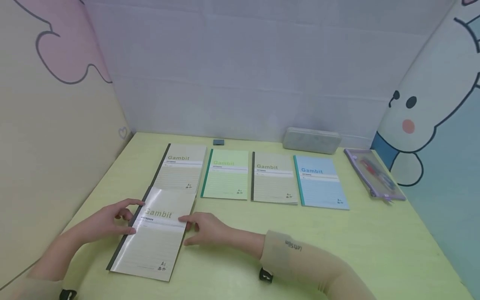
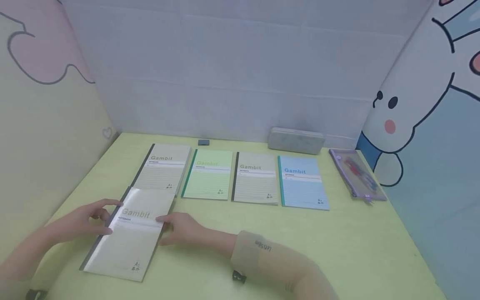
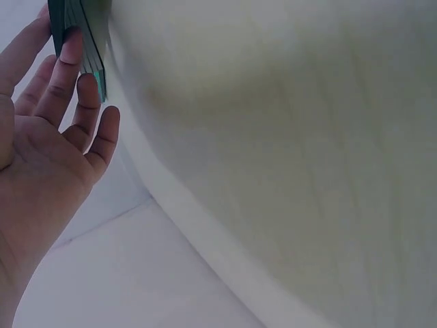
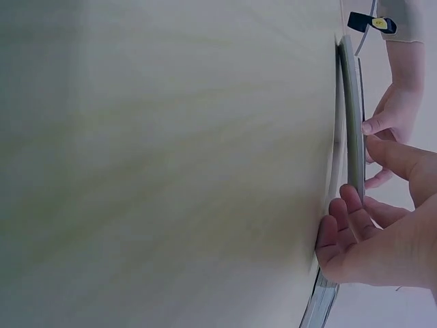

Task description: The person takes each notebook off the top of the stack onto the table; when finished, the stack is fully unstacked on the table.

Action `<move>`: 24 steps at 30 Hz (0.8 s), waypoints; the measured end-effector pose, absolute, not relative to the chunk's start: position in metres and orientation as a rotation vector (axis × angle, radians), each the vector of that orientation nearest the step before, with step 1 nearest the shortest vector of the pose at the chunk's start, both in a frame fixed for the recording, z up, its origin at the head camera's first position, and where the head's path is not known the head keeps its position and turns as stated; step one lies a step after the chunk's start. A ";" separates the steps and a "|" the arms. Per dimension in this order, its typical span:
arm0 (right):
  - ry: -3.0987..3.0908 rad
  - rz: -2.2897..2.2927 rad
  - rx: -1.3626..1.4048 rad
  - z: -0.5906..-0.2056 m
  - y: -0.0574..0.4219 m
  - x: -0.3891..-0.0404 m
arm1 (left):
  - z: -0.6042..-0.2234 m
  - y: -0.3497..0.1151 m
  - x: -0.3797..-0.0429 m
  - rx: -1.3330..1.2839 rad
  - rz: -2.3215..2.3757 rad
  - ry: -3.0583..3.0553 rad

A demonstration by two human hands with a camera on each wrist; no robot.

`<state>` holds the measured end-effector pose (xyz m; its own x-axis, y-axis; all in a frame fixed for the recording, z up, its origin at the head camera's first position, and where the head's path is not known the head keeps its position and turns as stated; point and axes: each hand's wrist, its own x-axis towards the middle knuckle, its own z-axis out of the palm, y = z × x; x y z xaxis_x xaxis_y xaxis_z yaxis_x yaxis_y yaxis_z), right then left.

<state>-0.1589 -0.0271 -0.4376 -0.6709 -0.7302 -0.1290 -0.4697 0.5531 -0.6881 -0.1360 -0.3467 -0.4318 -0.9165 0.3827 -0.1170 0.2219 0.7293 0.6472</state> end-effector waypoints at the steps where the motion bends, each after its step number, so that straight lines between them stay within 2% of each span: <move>1: 2.389 -0.871 -0.977 -0.438 -0.027 -0.159 | -0.434 -0.347 -0.136 0.485 0.955 2.694; 10: 2.352 -0.756 -1.093 -0.439 -0.028 -0.160 | -0.439 -0.346 -0.131 0.532 0.918 2.655; 24: 2.373 -0.690 -1.034 -0.433 -0.025 -0.167 | -0.437 -0.334 -0.141 0.519 0.632 2.777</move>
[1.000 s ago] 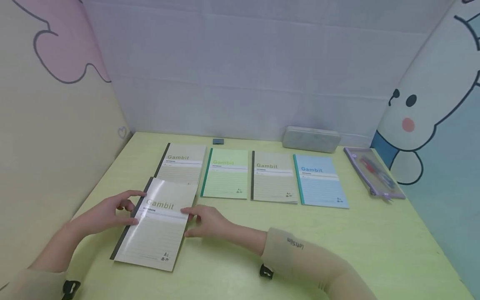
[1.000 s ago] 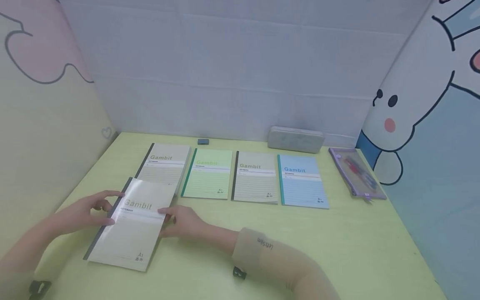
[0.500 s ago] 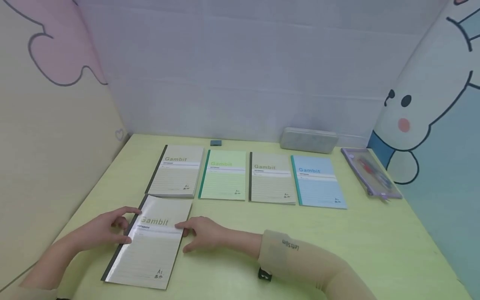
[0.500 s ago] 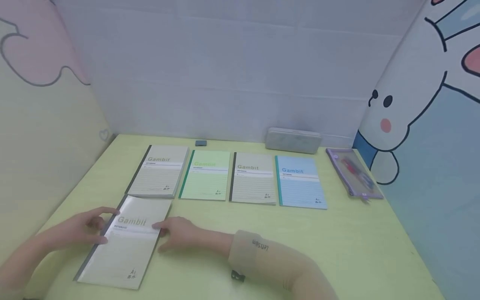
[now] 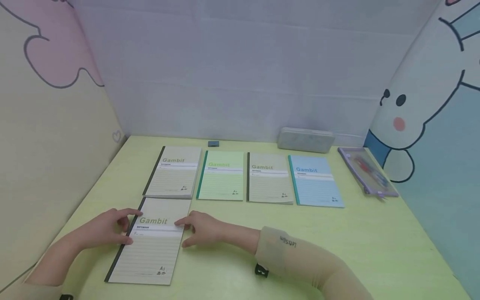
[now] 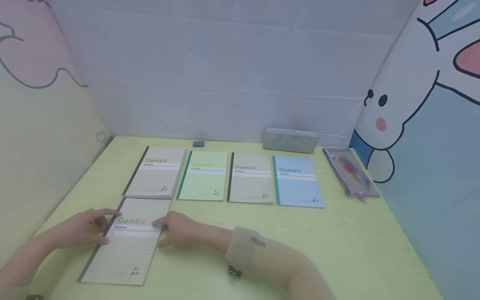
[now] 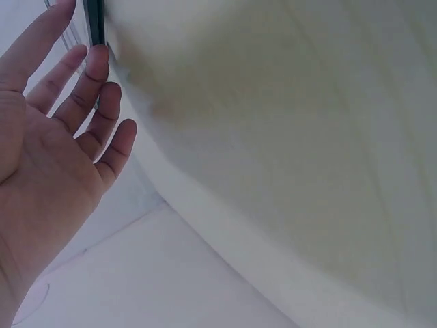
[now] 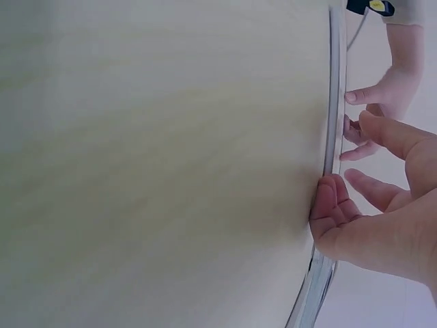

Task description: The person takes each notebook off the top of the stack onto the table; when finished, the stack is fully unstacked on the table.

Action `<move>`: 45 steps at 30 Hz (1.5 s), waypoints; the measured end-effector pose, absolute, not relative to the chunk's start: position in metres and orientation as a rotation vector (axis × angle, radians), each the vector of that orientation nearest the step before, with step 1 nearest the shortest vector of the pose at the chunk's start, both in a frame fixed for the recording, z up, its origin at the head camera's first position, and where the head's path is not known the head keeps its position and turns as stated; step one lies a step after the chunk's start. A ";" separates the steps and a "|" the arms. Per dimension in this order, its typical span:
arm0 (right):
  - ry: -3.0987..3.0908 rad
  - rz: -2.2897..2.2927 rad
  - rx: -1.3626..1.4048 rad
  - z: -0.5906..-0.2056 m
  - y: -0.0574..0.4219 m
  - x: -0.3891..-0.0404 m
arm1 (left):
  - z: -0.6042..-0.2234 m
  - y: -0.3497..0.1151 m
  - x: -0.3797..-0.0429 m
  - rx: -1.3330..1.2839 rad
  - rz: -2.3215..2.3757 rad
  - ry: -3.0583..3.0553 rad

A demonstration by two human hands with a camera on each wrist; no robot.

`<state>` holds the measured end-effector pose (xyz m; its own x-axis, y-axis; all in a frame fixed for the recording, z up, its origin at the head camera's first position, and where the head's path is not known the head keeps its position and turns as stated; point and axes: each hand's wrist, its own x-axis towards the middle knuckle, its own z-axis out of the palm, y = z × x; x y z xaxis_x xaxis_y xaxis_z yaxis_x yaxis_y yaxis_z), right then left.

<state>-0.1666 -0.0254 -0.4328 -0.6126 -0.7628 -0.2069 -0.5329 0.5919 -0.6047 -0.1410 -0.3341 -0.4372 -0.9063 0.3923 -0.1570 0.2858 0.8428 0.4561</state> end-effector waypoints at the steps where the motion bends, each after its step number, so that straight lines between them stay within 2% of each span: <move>1: 2.374 -0.708 -1.031 -0.431 -0.024 -0.168 | -0.438 -0.335 -0.144 0.524 0.628 2.779; 12: 2.432 -0.845 -1.018 -0.407 -0.011 -0.201 | -0.414 -0.331 -0.182 0.613 0.691 2.976; 20: 2.545 -0.911 -0.981 -0.405 -0.006 -0.231 | -0.406 -0.323 -0.221 0.552 0.828 2.987; 30: 2.720 -0.872 -0.826 -0.421 -0.014 -0.256 | -0.427 -0.319 -0.254 0.388 0.809 2.957; 37: 2.717 -0.857 -0.842 -0.439 -0.024 -0.271 | -0.443 -0.326 -0.273 0.319 0.835 2.894; 45: 2.782 -0.758 -0.775 -0.448 -0.040 -0.276 | -0.447 -0.324 -0.287 0.231 0.858 2.818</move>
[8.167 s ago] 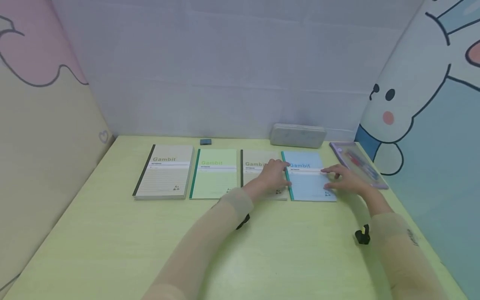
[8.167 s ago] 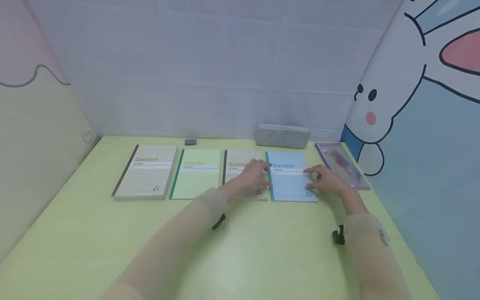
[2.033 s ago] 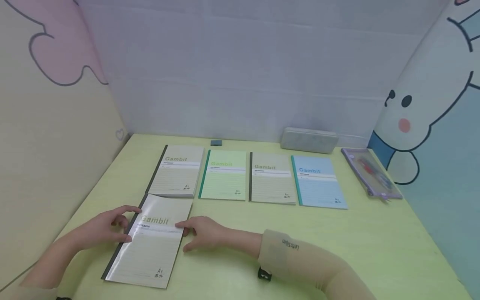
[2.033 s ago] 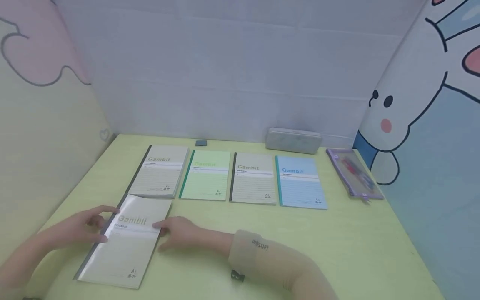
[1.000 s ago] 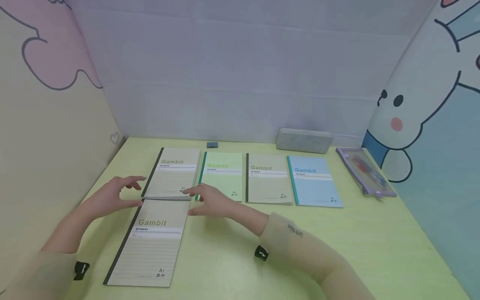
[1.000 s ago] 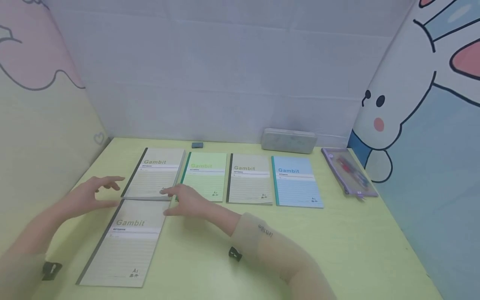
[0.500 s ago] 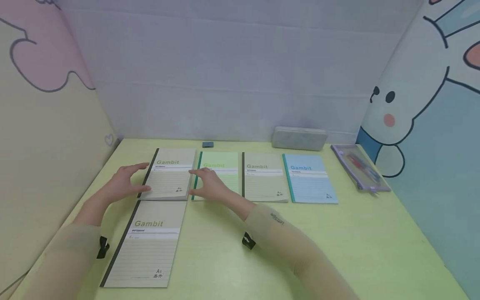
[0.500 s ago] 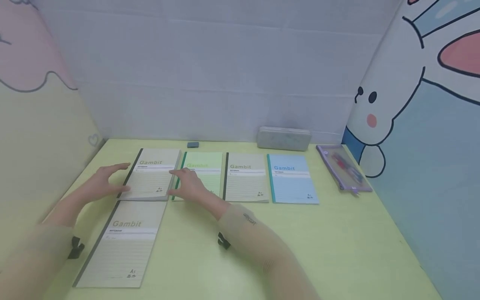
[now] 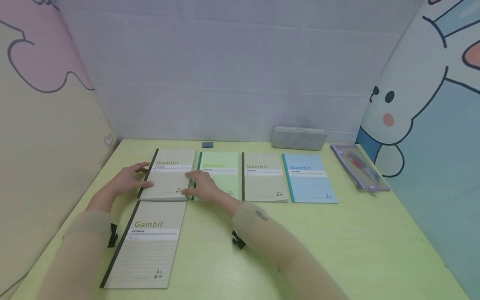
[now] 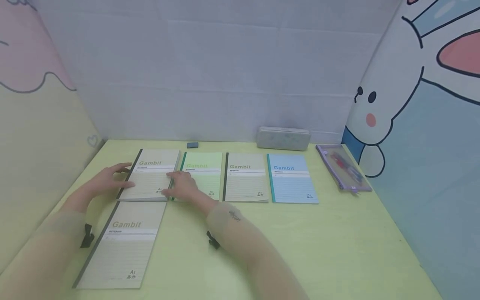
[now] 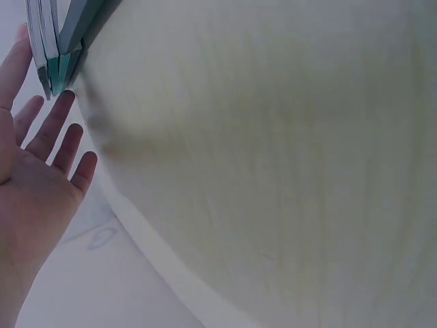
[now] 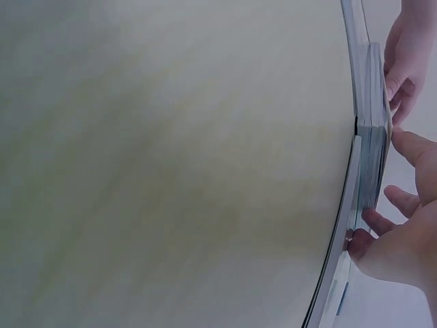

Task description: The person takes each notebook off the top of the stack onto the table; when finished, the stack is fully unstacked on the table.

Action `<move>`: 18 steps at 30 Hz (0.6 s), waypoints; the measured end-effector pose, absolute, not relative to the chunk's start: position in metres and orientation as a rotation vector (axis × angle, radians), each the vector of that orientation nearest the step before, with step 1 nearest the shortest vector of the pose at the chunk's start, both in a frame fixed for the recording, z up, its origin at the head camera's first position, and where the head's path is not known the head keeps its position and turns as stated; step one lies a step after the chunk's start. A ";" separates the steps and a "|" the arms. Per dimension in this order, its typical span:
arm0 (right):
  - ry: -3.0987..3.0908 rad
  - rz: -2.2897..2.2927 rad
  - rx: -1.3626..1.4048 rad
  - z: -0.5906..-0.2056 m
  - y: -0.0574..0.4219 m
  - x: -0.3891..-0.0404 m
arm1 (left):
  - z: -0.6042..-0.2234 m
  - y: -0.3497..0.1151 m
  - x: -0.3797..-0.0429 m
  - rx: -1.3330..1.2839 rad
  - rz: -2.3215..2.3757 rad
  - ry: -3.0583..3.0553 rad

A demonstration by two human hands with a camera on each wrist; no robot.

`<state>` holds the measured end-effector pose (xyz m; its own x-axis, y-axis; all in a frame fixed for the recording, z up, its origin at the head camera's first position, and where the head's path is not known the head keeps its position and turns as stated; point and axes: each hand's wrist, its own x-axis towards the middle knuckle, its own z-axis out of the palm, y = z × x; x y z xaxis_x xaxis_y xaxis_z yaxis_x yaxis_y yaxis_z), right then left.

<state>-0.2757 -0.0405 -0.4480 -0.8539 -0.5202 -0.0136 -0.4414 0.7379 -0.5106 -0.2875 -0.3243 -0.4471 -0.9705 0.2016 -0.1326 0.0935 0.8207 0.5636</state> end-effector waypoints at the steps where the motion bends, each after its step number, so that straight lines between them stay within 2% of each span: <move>1: 2.791 -0.735 -0.776 -0.449 -0.042 -0.276 | -0.447 -0.324 -0.289 0.220 0.869 2.804; 18: 2.809 -0.644 -0.741 -0.450 -0.045 -0.275 | -0.448 -0.325 -0.296 0.163 0.979 2.724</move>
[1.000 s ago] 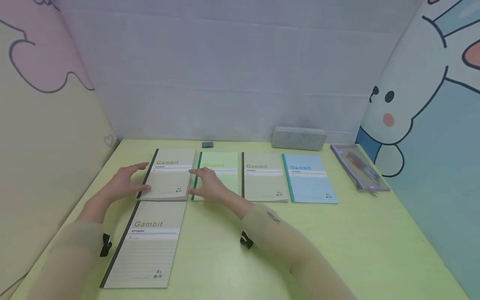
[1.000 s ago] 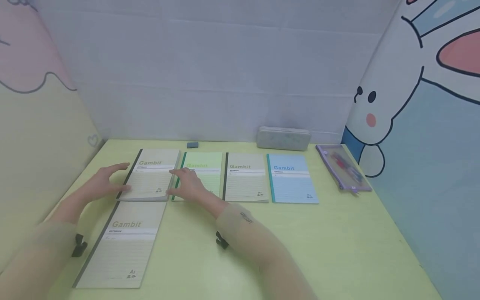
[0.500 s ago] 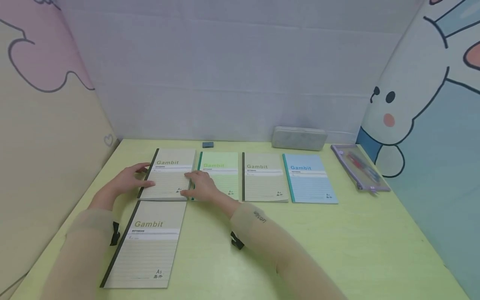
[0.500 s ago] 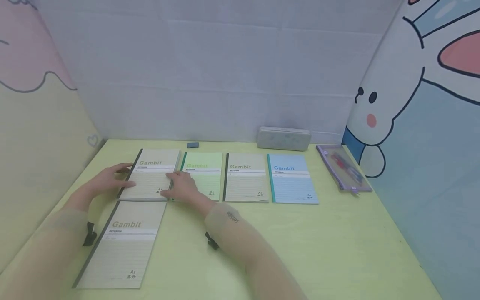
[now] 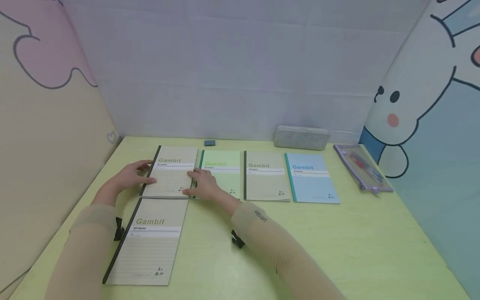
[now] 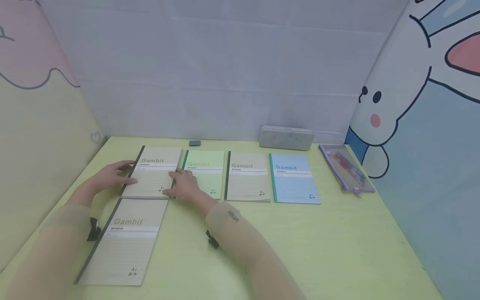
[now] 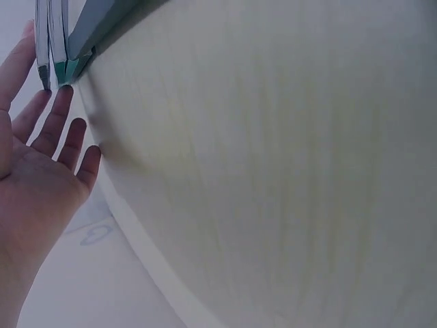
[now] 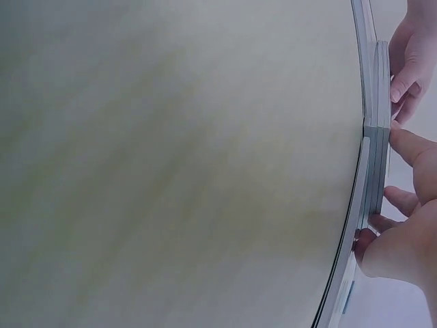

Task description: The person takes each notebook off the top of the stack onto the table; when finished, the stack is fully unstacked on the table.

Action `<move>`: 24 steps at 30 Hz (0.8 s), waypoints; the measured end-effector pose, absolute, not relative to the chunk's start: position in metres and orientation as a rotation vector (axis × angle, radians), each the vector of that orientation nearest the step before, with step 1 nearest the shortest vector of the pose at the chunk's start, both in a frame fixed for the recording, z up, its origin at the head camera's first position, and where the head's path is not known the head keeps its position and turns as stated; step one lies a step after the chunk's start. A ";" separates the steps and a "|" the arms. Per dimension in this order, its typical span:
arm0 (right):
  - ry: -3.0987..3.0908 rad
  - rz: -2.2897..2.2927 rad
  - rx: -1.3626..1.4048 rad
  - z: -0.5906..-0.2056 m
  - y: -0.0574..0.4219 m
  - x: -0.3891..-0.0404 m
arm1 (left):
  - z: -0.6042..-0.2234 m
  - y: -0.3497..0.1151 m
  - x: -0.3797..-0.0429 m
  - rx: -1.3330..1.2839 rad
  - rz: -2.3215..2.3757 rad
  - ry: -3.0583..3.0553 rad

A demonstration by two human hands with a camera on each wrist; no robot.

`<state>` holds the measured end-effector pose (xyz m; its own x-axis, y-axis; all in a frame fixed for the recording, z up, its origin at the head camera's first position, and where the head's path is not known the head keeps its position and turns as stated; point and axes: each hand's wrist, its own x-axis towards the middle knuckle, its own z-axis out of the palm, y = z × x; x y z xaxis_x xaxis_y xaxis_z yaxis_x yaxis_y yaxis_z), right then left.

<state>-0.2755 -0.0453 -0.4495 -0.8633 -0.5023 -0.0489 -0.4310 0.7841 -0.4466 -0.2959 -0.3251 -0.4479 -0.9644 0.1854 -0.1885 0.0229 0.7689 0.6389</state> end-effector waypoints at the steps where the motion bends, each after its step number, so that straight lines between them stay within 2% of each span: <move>1: 2.803 -0.663 -0.733 -0.450 -0.045 -0.276 | -0.448 -0.326 -0.296 0.162 0.990 2.723; 14: 2.635 -1.120 -0.583 -0.448 -0.038 -0.278 | -0.436 -0.323 -0.298 0.228 1.143 2.783; 24: 2.302 -1.746 -0.443 -0.432 -0.026 -0.280 | -0.421 -0.314 -0.296 0.221 1.197 2.819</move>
